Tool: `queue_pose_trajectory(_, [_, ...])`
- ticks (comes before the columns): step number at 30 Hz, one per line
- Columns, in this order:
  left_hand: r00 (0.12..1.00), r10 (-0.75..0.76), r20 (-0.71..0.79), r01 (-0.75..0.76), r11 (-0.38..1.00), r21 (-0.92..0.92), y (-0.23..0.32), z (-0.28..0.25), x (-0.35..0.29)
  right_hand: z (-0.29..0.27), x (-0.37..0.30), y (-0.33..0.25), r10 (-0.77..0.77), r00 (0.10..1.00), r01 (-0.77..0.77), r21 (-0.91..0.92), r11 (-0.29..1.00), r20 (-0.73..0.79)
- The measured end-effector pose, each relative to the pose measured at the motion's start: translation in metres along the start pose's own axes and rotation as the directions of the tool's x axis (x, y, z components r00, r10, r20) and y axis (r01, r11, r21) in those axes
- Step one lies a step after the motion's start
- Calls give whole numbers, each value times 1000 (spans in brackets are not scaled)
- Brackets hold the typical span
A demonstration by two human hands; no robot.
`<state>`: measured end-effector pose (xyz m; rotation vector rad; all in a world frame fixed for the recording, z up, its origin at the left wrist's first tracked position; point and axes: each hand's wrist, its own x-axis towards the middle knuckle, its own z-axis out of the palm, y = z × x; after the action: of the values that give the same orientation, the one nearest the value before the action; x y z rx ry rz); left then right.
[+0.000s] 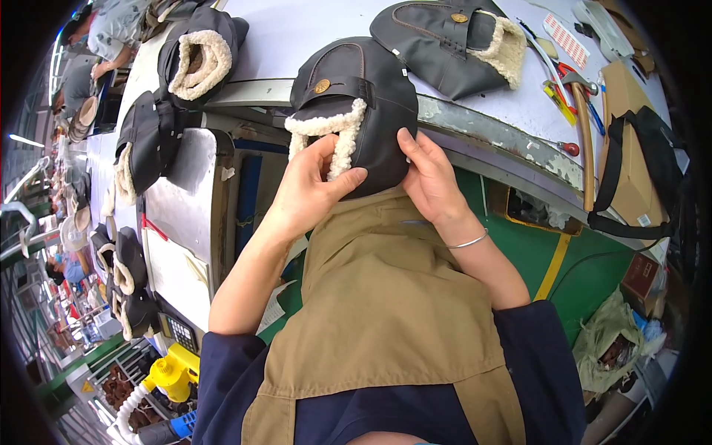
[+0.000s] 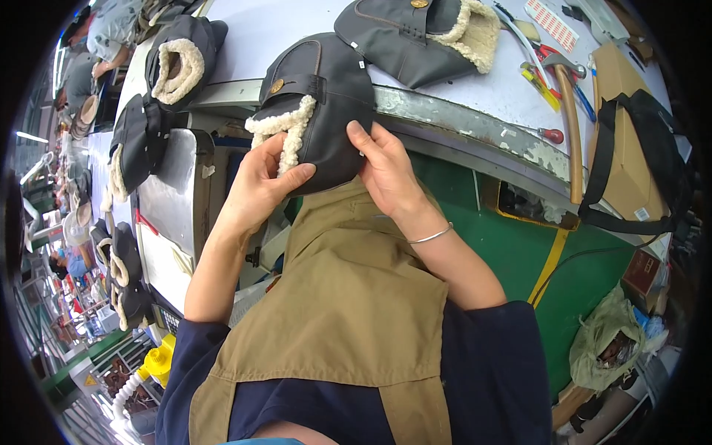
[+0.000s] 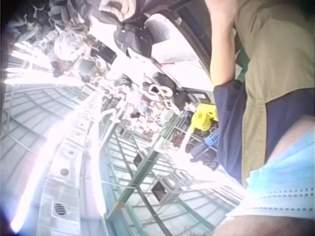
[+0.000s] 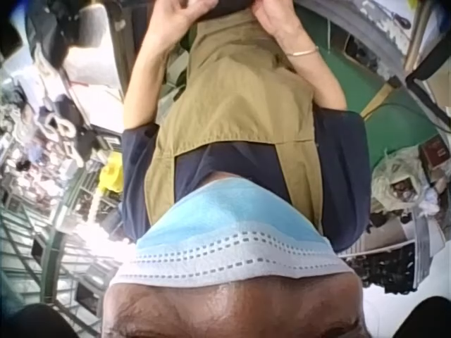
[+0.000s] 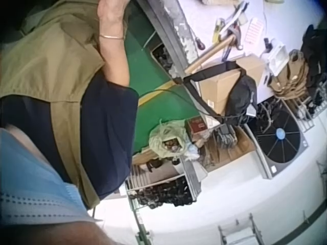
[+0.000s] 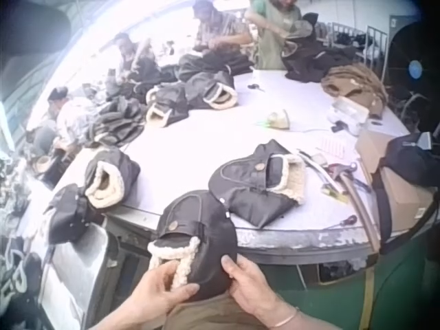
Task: Applying adhesive to shoe upper components and assembling them at a workbench.
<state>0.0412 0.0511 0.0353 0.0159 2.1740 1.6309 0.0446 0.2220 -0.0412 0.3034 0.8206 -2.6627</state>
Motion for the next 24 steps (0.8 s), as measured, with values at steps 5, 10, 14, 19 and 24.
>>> queue_pose_trajectory(5, [1000, -25, 1, 25, 999, 23, 2, -4, -1, 11, -5, 7, -76, 995, 84, -127, 988, 68])
queue_pose_trajectory(10, [990, -128, 53, 136, 975, -175, 15, -10, -3, 2, -1, 1, -52, 991, 67, -121, 990, 121])
queue_pose_trajectory(14, [991, -126, 55, 135, 967, -218, 22, -14, -1, 7, -3, -14, 16, 989, -10, -44, 999, 145])
queue_pose_trajectory(19, [995, -91, 39, 97, 975, -199, 17, -11, -2, 15, -7, -11, -81, 985, 114, -227, 967, 152])
queue_pose_trajectory(24, [987, -157, 14, 155, 950, -271, 6, -18, 1, 11, -8, -11, -98, 980, 139, -251, 958, 171])
